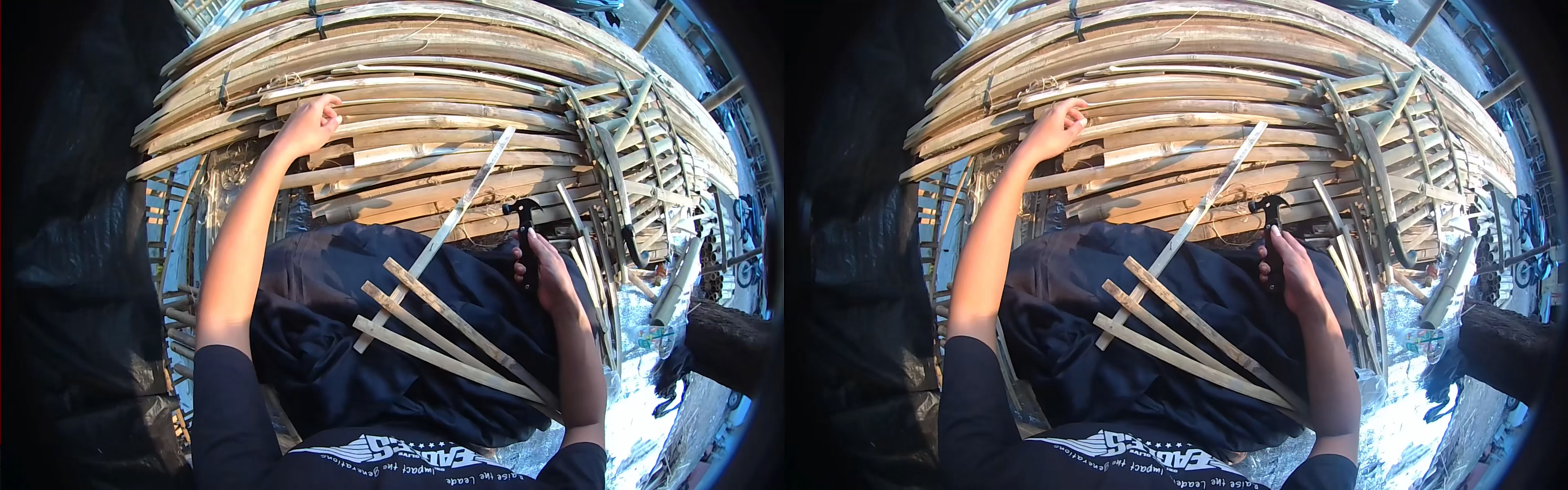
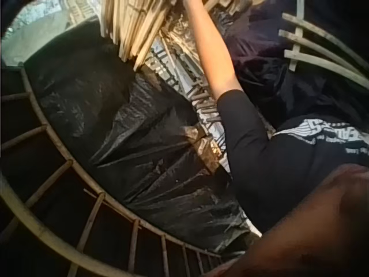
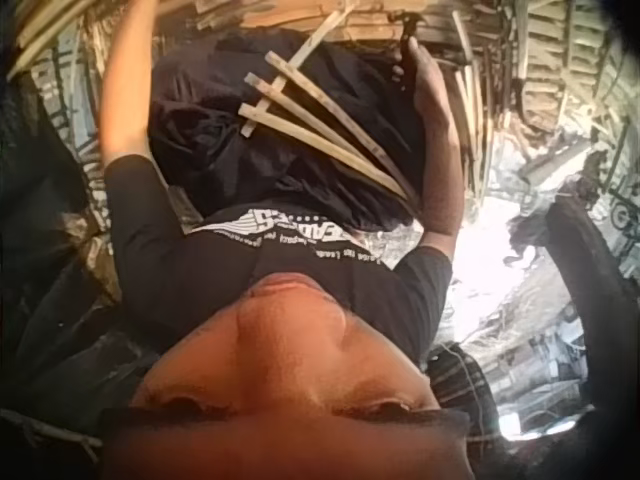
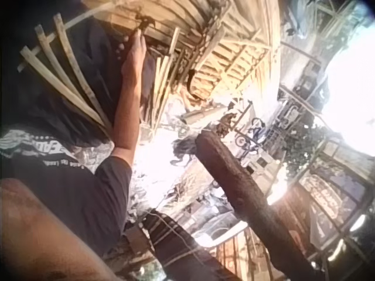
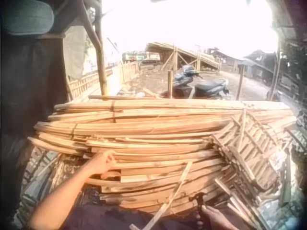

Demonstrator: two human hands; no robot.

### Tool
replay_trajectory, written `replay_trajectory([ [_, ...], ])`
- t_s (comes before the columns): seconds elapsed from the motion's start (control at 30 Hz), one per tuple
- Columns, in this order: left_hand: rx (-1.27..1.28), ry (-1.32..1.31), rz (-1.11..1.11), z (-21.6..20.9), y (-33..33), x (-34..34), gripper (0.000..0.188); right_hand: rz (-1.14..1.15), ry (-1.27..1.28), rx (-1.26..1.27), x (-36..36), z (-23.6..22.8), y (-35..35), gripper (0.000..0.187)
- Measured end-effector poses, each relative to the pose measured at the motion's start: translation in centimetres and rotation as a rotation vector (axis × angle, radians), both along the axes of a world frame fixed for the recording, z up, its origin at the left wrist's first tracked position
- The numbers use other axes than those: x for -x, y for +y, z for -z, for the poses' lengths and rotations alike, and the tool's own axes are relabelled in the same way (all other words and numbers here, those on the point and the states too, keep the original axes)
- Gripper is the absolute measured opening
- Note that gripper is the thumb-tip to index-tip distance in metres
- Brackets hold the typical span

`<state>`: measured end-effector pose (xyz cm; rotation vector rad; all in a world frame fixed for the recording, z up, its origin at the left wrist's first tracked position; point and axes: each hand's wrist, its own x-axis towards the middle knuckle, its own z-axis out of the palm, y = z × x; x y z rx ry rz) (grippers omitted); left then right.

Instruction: The person constructs a bamboo lattice by arranging strips, using a hammer to secure them with small fasteners, and lifting the assembly to check the joints.

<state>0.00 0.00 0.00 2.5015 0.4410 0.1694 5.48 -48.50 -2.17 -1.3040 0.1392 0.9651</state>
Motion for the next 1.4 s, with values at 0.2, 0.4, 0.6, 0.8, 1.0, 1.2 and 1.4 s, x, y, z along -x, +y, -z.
replay_trajectory([
  [0.2,-0.533,0.04,-0.134,4.0,1.3,-9.6,0.033,-0.017,0.055,0.019,0.1,-0.7,-0.6,0.026],
  [0.4,-0.723,-0.063,0.079,4.2,-1.2,-15.2,0.041,0.041,0.008,0.117,-1.5,0.1,1.1,0.021],
  [0.6,-0.701,-0.135,0.261,4.3,-2.4,-19.4,0.048,0.088,-0.008,0.049,-1.6,0.1,0.5,0.027],
  [0.8,-0.735,-0.079,0.228,5.3,-3.1,-20.8,0.038,0.089,0.087,0.043,-1.3,-0.4,0.8,0.028],
  [1.0,-0.62,-0.082,0.088,6.1,-4.6,-21.7,0.041,0.113,0.108,0.006,-1.5,-0.5,0.5,0.029],
  [1.2,-0.67,-0.259,0.064,7.4,-4.3,-22.1,0.024,0.137,0.161,-0.005,-1.6,-0.5,0.4,0.027],
  [1.4,-0.674,-0.335,0.084,7.8,-3.9,-21.3,0.053,0.119,0.142,0.007,-1.4,-0.6,0.7,0.026],
])
